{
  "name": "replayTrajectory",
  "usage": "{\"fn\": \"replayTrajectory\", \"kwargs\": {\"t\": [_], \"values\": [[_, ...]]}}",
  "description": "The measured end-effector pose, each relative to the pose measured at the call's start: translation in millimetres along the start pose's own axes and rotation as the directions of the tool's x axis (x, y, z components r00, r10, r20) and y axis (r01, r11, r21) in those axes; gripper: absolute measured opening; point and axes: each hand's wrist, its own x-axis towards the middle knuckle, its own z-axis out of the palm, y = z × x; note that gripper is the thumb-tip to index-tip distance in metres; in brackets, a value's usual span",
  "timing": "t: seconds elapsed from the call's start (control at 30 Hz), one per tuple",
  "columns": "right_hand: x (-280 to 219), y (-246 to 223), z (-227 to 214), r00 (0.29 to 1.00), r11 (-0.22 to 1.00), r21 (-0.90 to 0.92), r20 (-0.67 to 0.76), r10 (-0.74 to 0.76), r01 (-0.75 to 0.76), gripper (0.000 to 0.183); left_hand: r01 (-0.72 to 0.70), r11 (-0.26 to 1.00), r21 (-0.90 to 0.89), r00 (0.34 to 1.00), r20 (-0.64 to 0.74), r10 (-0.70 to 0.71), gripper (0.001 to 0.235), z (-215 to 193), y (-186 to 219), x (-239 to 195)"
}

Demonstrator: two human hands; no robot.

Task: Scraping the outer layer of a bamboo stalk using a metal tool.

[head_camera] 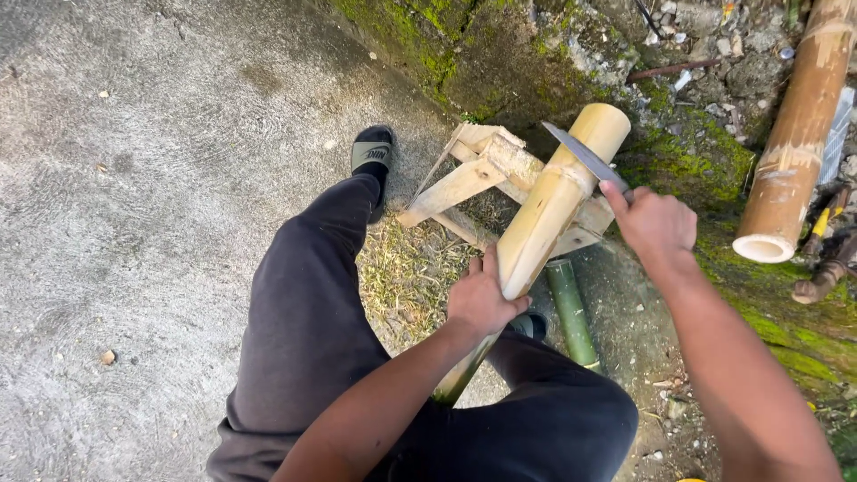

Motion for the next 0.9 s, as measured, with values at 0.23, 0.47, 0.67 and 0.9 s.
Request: {"fn": "replayTrajectory", "kwargs": {"t": [0.23, 0.47, 0.67, 0.9], "values": [[-10.4, -6.6, -11.3, 0.974, 0.966, -0.144, 0.107, -0.200, 0.214, 0.088, 0.015, 0.999, 0.032, 0.999, 0.031, -0.016, 0.121, -7.5, 5.2, -4.2], [-4.0, -17.4, -32.5, 0.960, 0.964, -0.187, 0.242, -0.140, 0.188, 0.088, -0.013, 1.000, 0.028, 1.000, -0.014, 0.014, 0.121, 2.0, -2.0, 4.8], [-5.3, -19.5, -43.5, 0.953, 0.964, -0.184, 0.271, -0.138, 0.192, 0.088, 0.028, 0.999, 0.018, 0.999, 0.036, -0.029, 0.121, -9.3, 7.4, -3.8], [-27.5, -44.4, -54.8, 0.911, 0.909, -0.227, 0.308, -0.272, 0.349, 0.086, -0.015, 1.000, 0.016, 1.000, -0.013, 0.015, 0.119, 0.5, 0.7, 0.7]]}}
